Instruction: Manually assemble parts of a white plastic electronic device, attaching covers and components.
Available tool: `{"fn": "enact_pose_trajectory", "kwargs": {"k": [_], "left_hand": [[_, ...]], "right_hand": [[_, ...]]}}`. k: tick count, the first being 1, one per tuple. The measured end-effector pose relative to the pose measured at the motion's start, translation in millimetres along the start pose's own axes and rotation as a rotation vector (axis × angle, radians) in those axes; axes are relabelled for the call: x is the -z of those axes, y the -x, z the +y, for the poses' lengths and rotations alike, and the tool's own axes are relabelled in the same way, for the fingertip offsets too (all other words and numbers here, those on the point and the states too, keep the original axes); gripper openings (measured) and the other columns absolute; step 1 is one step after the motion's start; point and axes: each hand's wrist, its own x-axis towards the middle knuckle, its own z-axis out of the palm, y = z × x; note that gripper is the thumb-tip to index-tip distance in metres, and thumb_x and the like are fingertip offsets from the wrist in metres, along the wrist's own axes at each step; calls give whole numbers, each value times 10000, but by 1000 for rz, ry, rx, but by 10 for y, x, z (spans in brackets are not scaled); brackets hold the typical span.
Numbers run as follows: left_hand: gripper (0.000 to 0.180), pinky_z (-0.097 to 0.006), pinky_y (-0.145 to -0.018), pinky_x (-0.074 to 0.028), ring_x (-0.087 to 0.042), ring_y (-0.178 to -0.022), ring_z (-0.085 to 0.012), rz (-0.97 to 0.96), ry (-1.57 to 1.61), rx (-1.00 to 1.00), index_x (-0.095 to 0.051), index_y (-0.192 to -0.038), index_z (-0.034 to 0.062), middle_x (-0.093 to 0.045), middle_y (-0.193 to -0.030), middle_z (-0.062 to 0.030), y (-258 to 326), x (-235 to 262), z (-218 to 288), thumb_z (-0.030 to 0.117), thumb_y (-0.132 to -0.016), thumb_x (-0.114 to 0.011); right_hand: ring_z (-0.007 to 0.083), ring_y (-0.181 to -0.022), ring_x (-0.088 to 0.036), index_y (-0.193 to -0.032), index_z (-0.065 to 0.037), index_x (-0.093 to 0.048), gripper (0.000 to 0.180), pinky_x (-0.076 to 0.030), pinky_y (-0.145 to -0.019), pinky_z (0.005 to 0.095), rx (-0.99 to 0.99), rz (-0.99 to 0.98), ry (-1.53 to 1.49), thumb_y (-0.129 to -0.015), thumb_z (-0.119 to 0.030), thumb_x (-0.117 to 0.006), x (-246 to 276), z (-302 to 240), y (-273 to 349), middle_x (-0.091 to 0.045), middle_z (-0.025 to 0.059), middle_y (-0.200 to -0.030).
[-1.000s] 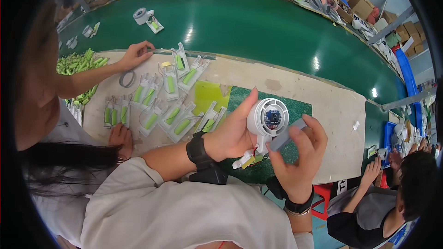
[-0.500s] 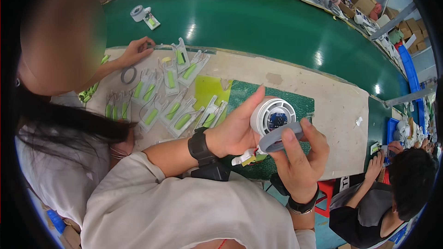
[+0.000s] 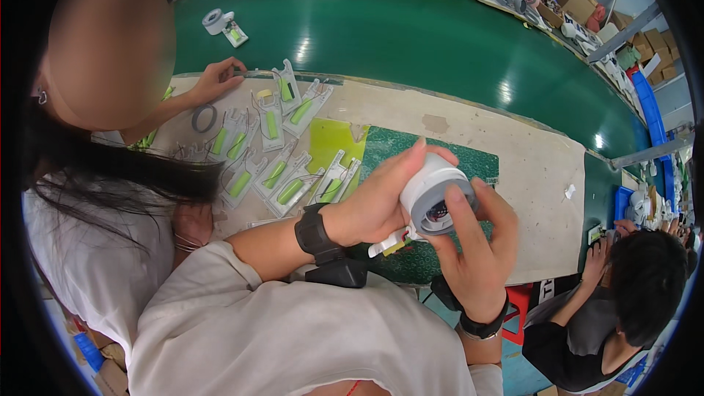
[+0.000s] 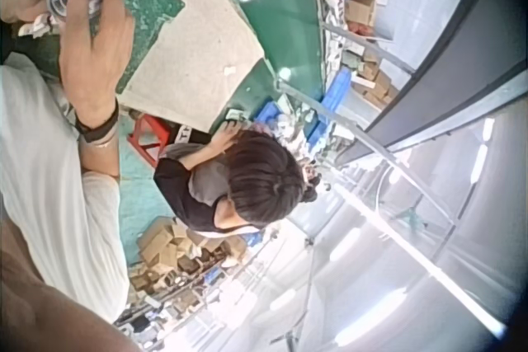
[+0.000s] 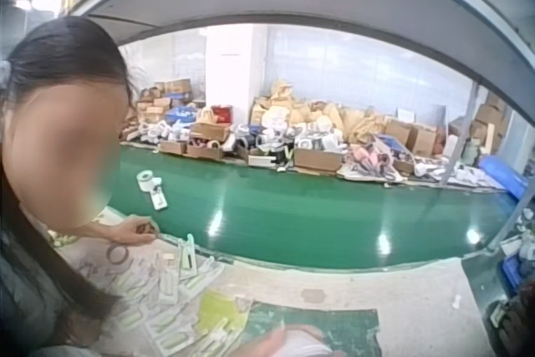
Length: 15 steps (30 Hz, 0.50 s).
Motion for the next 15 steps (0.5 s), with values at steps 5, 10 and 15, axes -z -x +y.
{"fn": "enact_pose_trajectory", "kwargs": {"k": [5,10,15], "left_hand": [[590,-315,-831,-459,-546,-963,-180,119,-421,-149,-408,-1213,50,-536,-1060,-114,103,-80,9,541,-899,-320],[678,-323,-887,-418,-490,-1055,-179,31,-733,-247,-294,-1306,53,-484,-1166,-117,204,-30,-18,221,-774,-680],[729,-342,-789,-464,-565,-938,-296,21,-937,-469,-379,-1243,38,-516,-1092,-182,267,-42,-112,225,-644,-749]], "right_hand": [[251,-820,-540,-1127,-132,-596,541,-466,-640,297,-118,-152,-79,-611,-74,-750,25,71,-23,-511,142,-1084],[260,-912,-515,-1151,-120,-569,556,-452,-729,321,-171,-194,-140,-629,-153,-756,100,52,43,-498,140,-1113],[277,-1206,-386,-1354,-37,-219,924,-291,-999,377,-748,76,-1048,-768,-752,-234,-101,-44,55,-354,167,-1345]]}}
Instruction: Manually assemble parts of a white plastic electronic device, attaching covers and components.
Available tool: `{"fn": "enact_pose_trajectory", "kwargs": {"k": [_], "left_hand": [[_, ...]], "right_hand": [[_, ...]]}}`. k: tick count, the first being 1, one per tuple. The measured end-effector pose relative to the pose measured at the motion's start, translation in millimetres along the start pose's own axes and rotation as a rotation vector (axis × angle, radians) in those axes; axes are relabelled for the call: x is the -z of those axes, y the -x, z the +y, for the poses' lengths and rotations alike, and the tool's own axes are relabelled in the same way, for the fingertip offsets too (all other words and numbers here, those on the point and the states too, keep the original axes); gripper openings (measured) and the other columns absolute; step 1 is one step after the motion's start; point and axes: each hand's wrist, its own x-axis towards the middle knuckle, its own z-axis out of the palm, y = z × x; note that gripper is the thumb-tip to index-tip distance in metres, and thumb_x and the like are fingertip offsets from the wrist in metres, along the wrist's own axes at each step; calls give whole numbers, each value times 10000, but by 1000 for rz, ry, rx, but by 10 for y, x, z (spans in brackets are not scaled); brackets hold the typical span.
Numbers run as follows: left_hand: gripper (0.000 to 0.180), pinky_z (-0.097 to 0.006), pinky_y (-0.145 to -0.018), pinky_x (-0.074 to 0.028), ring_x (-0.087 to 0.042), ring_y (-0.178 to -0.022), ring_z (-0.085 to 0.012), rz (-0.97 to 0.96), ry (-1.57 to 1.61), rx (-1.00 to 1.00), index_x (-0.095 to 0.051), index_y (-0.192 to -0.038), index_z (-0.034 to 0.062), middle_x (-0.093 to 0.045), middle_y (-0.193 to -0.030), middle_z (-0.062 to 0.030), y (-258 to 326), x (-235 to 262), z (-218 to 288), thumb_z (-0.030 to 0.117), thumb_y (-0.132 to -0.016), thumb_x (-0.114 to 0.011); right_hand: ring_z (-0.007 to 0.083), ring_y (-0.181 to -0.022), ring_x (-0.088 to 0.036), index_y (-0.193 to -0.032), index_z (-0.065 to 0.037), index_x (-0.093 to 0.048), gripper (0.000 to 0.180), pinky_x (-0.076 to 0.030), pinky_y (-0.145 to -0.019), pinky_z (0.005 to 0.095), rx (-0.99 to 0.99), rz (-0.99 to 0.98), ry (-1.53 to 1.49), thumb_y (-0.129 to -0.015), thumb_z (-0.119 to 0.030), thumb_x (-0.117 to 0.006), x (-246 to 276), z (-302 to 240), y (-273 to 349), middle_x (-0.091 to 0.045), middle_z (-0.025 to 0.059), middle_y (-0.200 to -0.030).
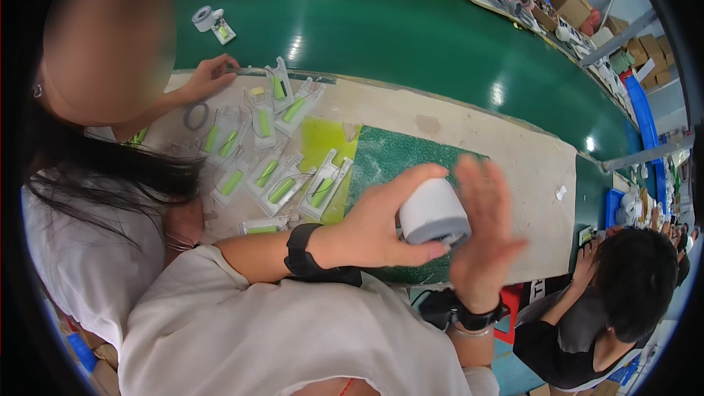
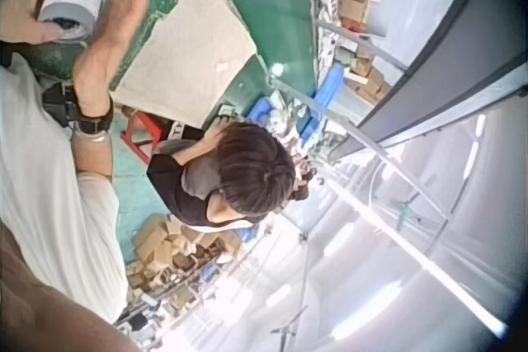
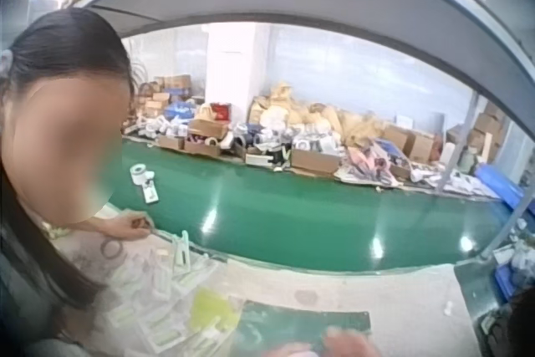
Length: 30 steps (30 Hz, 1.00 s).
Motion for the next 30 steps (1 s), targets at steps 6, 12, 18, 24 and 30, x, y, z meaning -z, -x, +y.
{"fn": "enact_pose_trajectory", "kwargs": {"k": [6,12,18,24,30], "left_hand": [[592,-382,-736,-490,-559,-895,-373,-17,-295,-434,-499,-1133,33,-521,-1049,-204,1,-47,177,199,-614,-732],[445,-300,-777,-460,-569,-896,-214,-107,47,-179,-491,-1122,11,-557,-1064,-114,-427,-97,35,265,-788,-638],[446,-383,-633,-526,-609,-779,-291,143,812,625,-503,-1019,30,-588,-900,-136,-1573,683,-458,447,-903,-397],[473,-436,-760,-492,-587,-884,-287,521,619,521,-454,-1119,14,-556,-1024,-135,-2493,1590,-1230,433,-928,-341],[519,-441,-843,-413,-553,-939,-362,803,-980,495,-545,-1028,-29,-580,-994,-235,-2512,2304,-1549,437,-908,-351]], "right_hand": [[261,-929,-549,-974,54,-596,666,-408,-848,351,105,-110,109,-948,-433,-142,-19,5,-50,-578,196,-1012],[260,-1038,-492,-1088,3,-520,504,-364,-910,349,-126,69,-354,-962,-383,-221,148,126,-254,-520,139,-1141],[190,-1064,-460,-1153,-28,-475,484,-349,-918,361,-65,382,-235,-937,-438,-334,626,200,-225,-490,63,-1184],[163,-914,-524,-1028,-24,-549,282,-424,-804,296,-256,322,209,-914,-274,-483,1199,678,132,-546,80,-1062],[177,-864,-545,-914,-1,-564,152,-438,-752,282,-139,271,478,-840,-133,-583,1230,796,202,-560,120,-999]]}}
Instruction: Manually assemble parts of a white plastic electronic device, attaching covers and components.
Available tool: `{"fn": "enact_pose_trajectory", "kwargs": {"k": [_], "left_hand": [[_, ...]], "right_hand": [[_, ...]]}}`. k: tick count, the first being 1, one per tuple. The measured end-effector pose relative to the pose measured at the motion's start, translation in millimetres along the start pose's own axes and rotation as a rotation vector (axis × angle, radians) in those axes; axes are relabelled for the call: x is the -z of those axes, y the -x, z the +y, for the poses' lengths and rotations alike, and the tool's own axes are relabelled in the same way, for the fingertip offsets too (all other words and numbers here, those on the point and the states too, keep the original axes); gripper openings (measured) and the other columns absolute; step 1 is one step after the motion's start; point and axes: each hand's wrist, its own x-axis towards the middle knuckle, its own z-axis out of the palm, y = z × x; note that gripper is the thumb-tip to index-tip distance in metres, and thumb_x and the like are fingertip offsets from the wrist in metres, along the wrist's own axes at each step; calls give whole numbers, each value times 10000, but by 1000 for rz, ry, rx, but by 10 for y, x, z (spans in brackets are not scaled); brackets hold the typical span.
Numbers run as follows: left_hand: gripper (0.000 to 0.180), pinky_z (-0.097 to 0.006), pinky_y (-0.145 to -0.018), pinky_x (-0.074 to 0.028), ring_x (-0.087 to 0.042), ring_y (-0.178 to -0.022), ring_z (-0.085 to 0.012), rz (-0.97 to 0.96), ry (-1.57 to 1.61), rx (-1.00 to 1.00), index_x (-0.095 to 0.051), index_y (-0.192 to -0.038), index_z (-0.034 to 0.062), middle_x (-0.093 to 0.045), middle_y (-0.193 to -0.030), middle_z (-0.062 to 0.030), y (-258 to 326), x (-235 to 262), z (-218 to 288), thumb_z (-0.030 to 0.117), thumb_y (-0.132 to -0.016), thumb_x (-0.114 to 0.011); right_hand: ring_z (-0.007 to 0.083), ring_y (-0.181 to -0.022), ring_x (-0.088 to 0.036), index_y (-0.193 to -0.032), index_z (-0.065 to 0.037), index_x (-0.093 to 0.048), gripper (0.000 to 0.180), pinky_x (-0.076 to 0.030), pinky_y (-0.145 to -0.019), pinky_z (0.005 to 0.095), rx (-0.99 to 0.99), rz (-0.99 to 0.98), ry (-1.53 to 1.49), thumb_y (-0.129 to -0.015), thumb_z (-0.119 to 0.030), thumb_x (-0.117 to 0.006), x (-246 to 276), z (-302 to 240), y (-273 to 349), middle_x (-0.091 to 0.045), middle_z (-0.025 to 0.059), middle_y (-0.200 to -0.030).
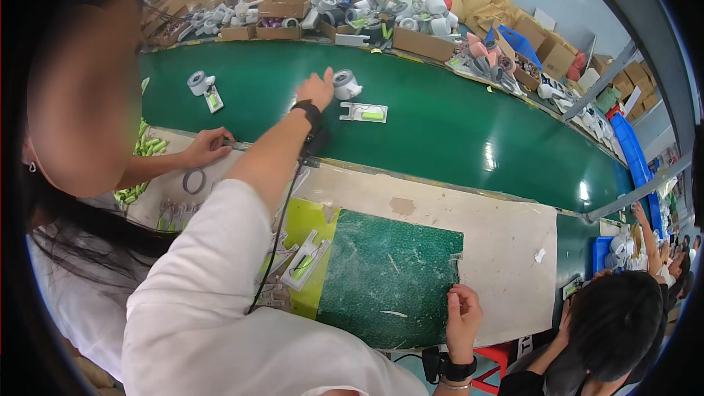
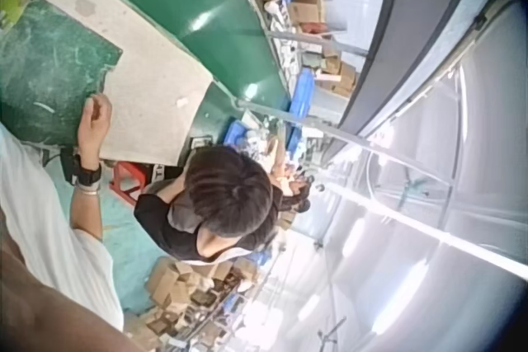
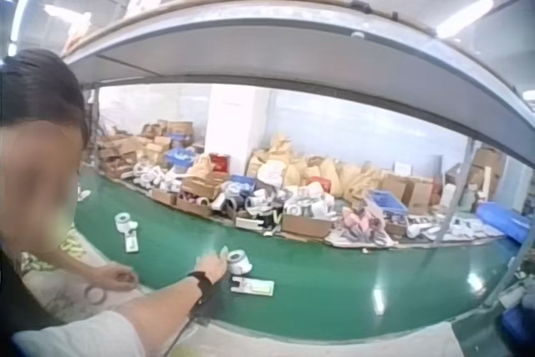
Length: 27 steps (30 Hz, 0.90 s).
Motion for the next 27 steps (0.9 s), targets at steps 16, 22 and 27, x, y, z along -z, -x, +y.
{"fn": "enact_pose_trajectory", "kwargs": {"k": [16,22,27], "left_hand": [[917,-421,-725,-496,-541,-925,-387,-844,-606,-1231,-340,-1299,79,-410,-1243,-222,2120,751,263,514,-582,-713],[976,-437,-894,-427,-426,-1129,-460,-932,-692,-1225,-295,-1346,107,-324,-1350,-229,2227,623,406,623,-592,-638],[985,-433,-897,-426,-418,-1145,-452,-907,-701,-1241,-292,-1350,112,-325,-1353,-225,2201,577,342,644,-590,-621]], "right_hand": [[294,-870,-539,-819,-45,-616,104,-441,-770,356,323,-46,385,-750,-115,-651,-184,171,-72,-572,106,-925],[276,-857,-541,-822,-33,-611,106,-446,-743,346,319,32,386,-774,-124,-637,-17,142,40,-574,96,-916],[270,-858,-542,-819,-34,-608,101,-445,-741,339,328,47,358,-773,-120,-636,-45,157,46,-574,92,-912]]}}
